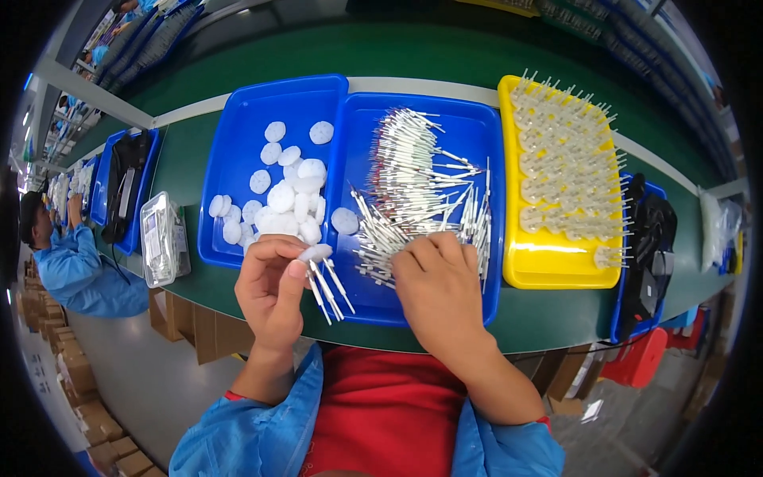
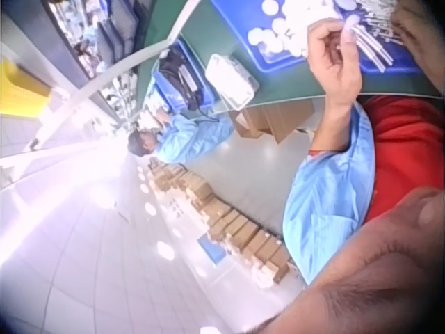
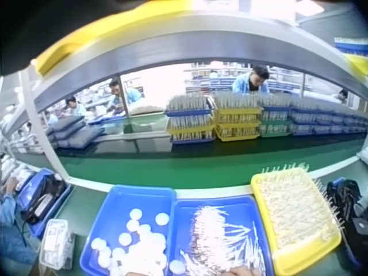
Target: The person assembles components by taking circular plastic bases and inserting thin sticks into them by hand.
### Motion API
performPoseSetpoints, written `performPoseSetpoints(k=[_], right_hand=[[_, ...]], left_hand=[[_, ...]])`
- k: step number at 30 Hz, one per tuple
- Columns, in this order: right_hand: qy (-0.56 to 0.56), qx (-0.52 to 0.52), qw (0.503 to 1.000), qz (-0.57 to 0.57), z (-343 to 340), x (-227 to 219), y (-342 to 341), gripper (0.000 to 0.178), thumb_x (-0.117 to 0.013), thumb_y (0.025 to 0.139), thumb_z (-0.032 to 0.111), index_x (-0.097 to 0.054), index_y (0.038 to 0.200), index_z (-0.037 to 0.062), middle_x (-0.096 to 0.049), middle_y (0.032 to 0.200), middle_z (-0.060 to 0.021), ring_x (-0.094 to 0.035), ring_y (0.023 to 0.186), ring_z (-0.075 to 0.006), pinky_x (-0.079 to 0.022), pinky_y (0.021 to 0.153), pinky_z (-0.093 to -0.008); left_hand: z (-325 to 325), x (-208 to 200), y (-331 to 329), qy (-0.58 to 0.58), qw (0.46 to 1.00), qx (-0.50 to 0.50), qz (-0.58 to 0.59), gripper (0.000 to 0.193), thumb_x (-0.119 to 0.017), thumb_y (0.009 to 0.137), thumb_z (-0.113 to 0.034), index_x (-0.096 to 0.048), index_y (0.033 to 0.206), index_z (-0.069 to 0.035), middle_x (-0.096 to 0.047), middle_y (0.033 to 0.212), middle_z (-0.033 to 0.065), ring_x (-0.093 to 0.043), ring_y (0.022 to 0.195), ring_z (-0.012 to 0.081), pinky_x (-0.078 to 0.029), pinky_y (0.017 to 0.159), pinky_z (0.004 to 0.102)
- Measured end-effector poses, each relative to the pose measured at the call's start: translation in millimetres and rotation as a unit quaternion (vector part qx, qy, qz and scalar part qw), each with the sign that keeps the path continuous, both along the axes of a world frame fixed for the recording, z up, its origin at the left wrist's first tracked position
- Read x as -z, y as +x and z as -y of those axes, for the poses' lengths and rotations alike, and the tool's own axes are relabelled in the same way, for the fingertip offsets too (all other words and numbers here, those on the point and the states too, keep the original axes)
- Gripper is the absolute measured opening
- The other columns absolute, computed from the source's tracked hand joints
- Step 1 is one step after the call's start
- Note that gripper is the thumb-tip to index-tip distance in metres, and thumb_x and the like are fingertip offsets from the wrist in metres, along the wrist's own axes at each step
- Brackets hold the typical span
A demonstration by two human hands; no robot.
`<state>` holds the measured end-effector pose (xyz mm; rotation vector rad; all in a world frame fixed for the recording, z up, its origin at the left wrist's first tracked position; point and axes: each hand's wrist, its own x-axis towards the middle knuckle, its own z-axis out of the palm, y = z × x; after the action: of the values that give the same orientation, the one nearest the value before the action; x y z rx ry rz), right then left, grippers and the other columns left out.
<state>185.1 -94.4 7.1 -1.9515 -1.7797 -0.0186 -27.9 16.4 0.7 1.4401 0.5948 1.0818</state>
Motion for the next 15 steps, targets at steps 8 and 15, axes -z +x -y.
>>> performPoseSetpoints(k=[8,15], right_hand=[[0.0,0.006,0.996,-0.085,15.0,-4.8,9.5,0.021,-0.082,0.091,0.005,-0.077,0.111,0.0105,-0.074,0.104,-0.0029,-0.067,0.11,-0.028,-0.047,0.095,-0.0442],[-0.031,0.015,0.996,-0.081,20.2,-8.0,10.1,0.038,-0.084,0.091,0.005,-0.078,0.127,0.0105,-0.069,0.114,-0.0067,-0.064,0.112,-0.0319,-0.048,0.096,-0.0472]], left_hand=[[4.5,6.0,17.5,-0.065,0.997,0.021,-0.04,0.026,-0.069,0.113,0.004,-0.065,0.138,0.008,-0.078,0.119,0.0154,-0.078,0.103,0.0148,-0.063,0.088,0.0275],[1.6,5.2,15.7,-0.051,0.995,0.036,-0.081,0.024,-0.068,0.114,0.003,-0.067,0.137,0.008,-0.077,0.118,0.0139,-0.078,0.101,0.0145,-0.064,0.087,0.0283]])
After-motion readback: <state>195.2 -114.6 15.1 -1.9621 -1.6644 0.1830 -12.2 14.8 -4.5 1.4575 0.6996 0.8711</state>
